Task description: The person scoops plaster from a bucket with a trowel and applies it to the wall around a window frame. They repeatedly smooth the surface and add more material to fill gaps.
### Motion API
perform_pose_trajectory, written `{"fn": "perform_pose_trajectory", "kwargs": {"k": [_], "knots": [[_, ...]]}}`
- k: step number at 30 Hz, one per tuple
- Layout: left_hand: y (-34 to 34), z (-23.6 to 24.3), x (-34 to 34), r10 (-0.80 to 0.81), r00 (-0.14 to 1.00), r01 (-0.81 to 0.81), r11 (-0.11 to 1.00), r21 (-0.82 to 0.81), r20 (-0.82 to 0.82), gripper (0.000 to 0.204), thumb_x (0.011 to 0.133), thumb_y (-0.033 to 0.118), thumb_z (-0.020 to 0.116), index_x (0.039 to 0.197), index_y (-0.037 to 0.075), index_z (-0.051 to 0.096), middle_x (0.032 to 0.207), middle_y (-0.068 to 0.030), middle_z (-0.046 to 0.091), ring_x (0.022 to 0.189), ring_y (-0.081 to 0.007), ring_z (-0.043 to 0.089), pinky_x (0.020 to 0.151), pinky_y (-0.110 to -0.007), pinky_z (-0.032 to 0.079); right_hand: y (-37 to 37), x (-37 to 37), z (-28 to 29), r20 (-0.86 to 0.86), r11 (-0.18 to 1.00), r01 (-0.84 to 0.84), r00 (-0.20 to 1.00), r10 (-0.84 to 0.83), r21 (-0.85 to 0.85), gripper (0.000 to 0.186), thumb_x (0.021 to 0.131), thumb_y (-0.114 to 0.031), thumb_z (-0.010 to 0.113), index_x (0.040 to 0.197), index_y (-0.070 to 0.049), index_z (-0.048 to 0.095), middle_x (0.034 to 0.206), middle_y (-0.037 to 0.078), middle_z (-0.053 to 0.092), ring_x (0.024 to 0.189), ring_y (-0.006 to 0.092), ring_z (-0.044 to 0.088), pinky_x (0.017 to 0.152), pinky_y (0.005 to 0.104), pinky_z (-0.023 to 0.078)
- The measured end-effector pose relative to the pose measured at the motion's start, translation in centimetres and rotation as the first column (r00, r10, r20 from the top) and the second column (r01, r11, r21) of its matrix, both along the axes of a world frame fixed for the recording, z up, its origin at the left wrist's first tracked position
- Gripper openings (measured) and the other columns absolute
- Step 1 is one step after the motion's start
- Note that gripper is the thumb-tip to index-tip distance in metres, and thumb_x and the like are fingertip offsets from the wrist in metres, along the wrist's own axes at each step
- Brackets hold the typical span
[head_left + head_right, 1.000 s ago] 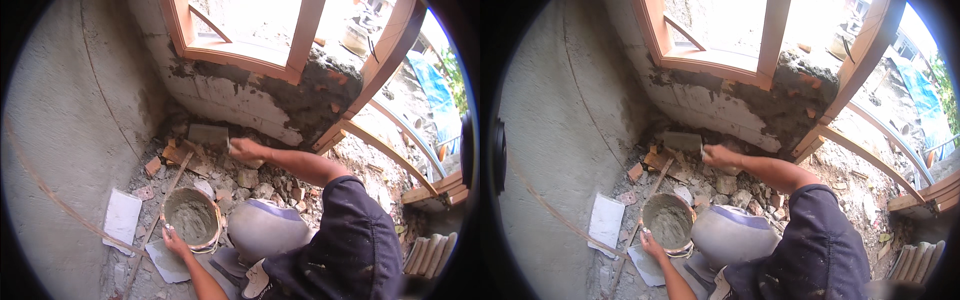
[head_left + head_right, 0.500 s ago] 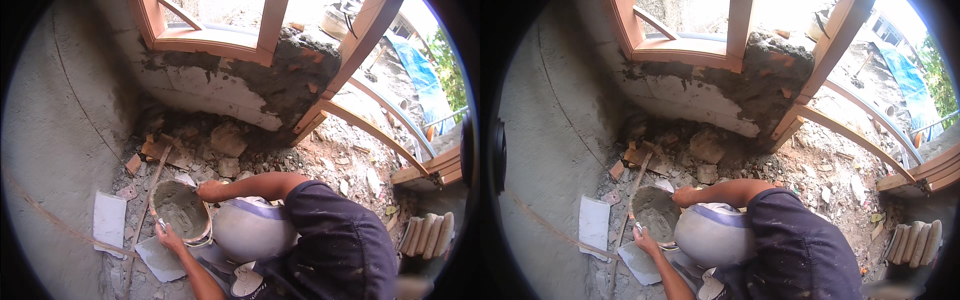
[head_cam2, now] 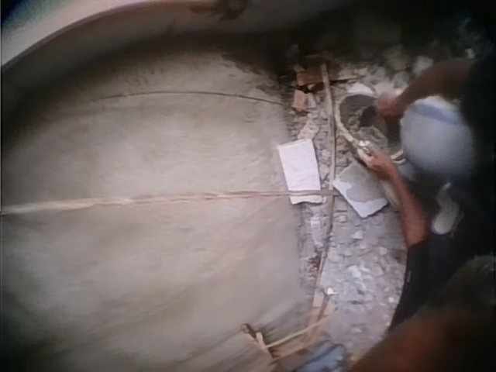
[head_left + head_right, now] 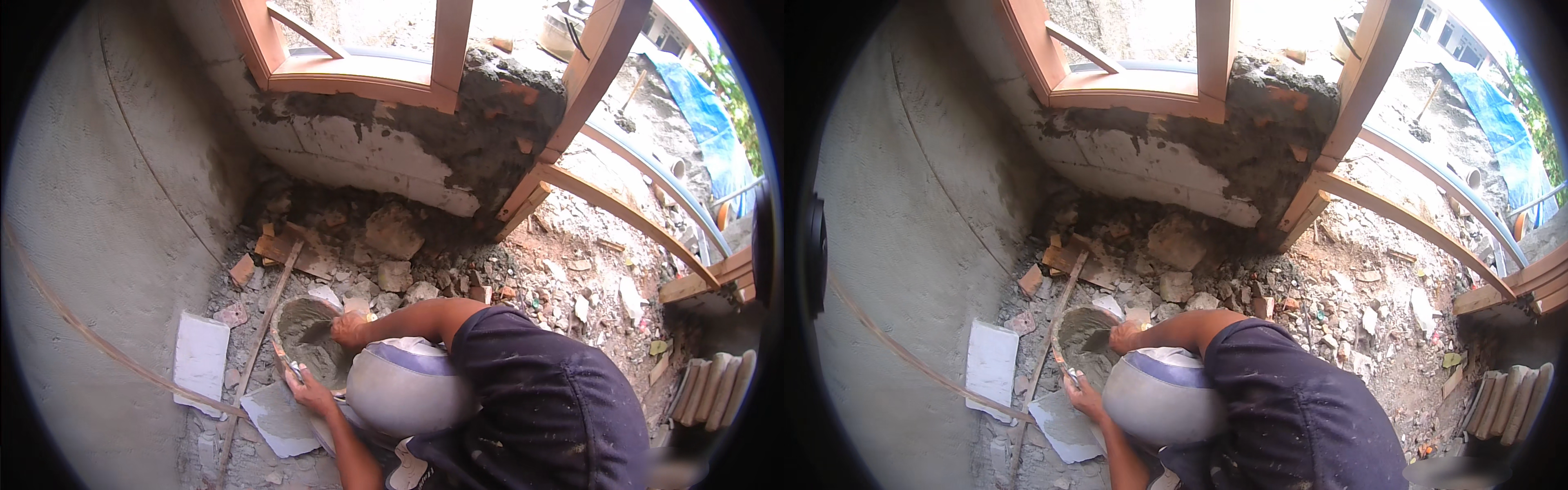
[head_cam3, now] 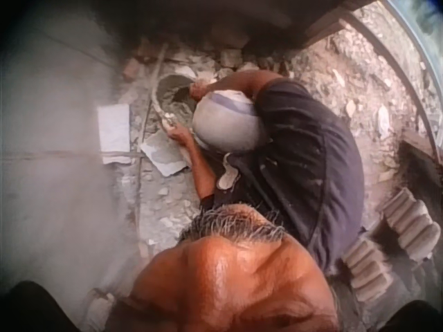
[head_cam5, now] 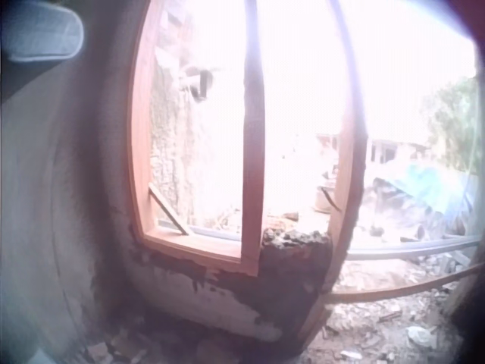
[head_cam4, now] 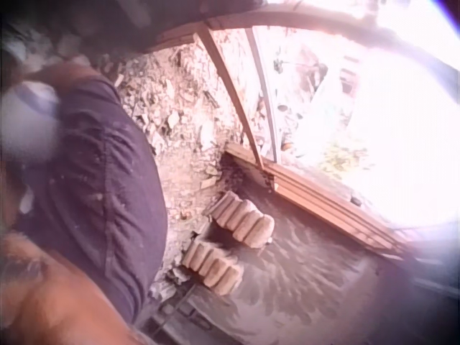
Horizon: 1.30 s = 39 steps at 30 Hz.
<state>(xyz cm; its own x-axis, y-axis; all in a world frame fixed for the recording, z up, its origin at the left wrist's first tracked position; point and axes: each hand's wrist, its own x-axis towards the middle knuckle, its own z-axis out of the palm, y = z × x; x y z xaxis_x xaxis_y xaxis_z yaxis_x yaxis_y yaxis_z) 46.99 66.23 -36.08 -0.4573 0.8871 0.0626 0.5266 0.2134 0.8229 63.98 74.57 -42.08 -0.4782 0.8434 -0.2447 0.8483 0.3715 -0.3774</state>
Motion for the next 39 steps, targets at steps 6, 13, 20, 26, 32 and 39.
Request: {"fn": "perform_pose_trajectory", "kwargs": {"k": [6, 13, 20, 26, 32, 39], "knots": [[0.0, -0.6, -1.3, 0.060, 0.998, -0.061, 0.998, 0.012, 0.022, 0.049, 0.095, 0.026, 0.061, 0.129, -0.010, 0.055, 0.125, -0.0296, 0.060, 0.113, -0.0421, 0.059, 0.097, -0.044, 0.045, -1.0, 1.2, 2.5, -0.063, 0.926, -0.234, 0.972, 0.226, -0.294, 0.034, 0.085, -0.022, 0.063, 0.116, -0.007, 0.069, 0.115, 0.018, 0.069, 0.105, 0.0396, 0.068, 0.084, 0.0491, 0.057], [0.3, -2.0, -3.3, 0.071, 0.997, -0.072, 0.997, 0.040, 0.004, 0.048, 0.095, 0.025, 0.060, 0.129, -0.009, 0.056, 0.123, -0.0289, 0.061, 0.112, -0.0411, 0.060, 0.097, -0.044, 0.046, -8.0, 13.0, 8.0, -0.414, 0.818, 0.511, 0.706, -0.575, -0.265, 0.037, 0.091, -0.032, 0.060, 0.113, -0.002, 0.055, 0.107, 0.026, 0.063, 0.106, 0.0421, 0.061, 0.089, 0.0501, 0.048], [0.4, -1.7, -3.6, 0.066, 0.997, -0.066, 0.998, 0.005, -0.027, 0.050, 0.096, 0.028, 0.058, 0.131, -0.008, 0.055, 0.125, -0.0294, 0.061, 0.112, -0.0419, 0.060, 0.096, -0.045, 0.046, -7.1, 25.2, 18.0, -0.908, 0.330, 0.938, 0.048, -0.416, -0.102, 0.027, 0.099, -0.027, 0.057, 0.098, -0.001, 0.050, 0.063, 0.014, 0.060, 0.054, 0.0225, 0.061, 0.048, 0.0372, 0.045], [0.4, -0.9, -3.8, 0.018, 0.997, -0.015, 0.999, 0.041, -0.075, 0.049, 0.097, 0.029, 0.058, 0.131, -0.007, 0.055, 0.126, -0.0294, 0.060, 0.113, -0.0420, 0.060, 0.095, -0.044, 0.047, -2.1, 32.7, 23.5, -0.913, 0.104, 0.993, 0.097, -0.397, 0.060, 0.028, 0.097, -0.029, 0.058, 0.095, -0.001, 0.054, 0.071, 0.021, 0.063, 0.073, 0.0427, 0.066, 0.062, 0.0457, 0.049], [0.6, -2.0, -4.1, 0.037, 0.999, -0.037, 0.997, 0.073, -0.006, 0.048, 0.098, 0.027, 0.057, 0.130, -0.008, 0.055, 0.125, -0.0293, 0.060, 0.113, -0.0421, 0.060, 0.095, -0.044, 0.047, -3.8, 33.9, 21.2, -0.765, 0.127, 0.941, 0.329, -0.553, 0.313, 0.028, 0.097, -0.029, 0.058, 0.096, -0.001, 0.054, 0.075, 0.026, 0.063, 0.078, 0.0479, 0.063, 0.066, 0.0499, 0.048], [0.7, -2.5, -4.7, 0.045, 0.998, -0.043, 0.998, 0.036, -0.045, 0.047, 0.098, 0.025, 0.057, 0.129, -0.009, 0.055, 0.124, -0.0298, 0.060, 0.112, -0.0418, 0.060, 0.095, -0.044, 0.047, -6.7, 33.8, 21.1, -0.772, 0.142, 0.945, 0.322, -0.548, 0.294, 0.031, 0.097, -0.028, 0.059, 0.104, 0.001, 0.052, 0.084, 0.030, 0.064, 0.087, 0.0510, 0.062, 0.071, 0.0537, 0.048]]}}
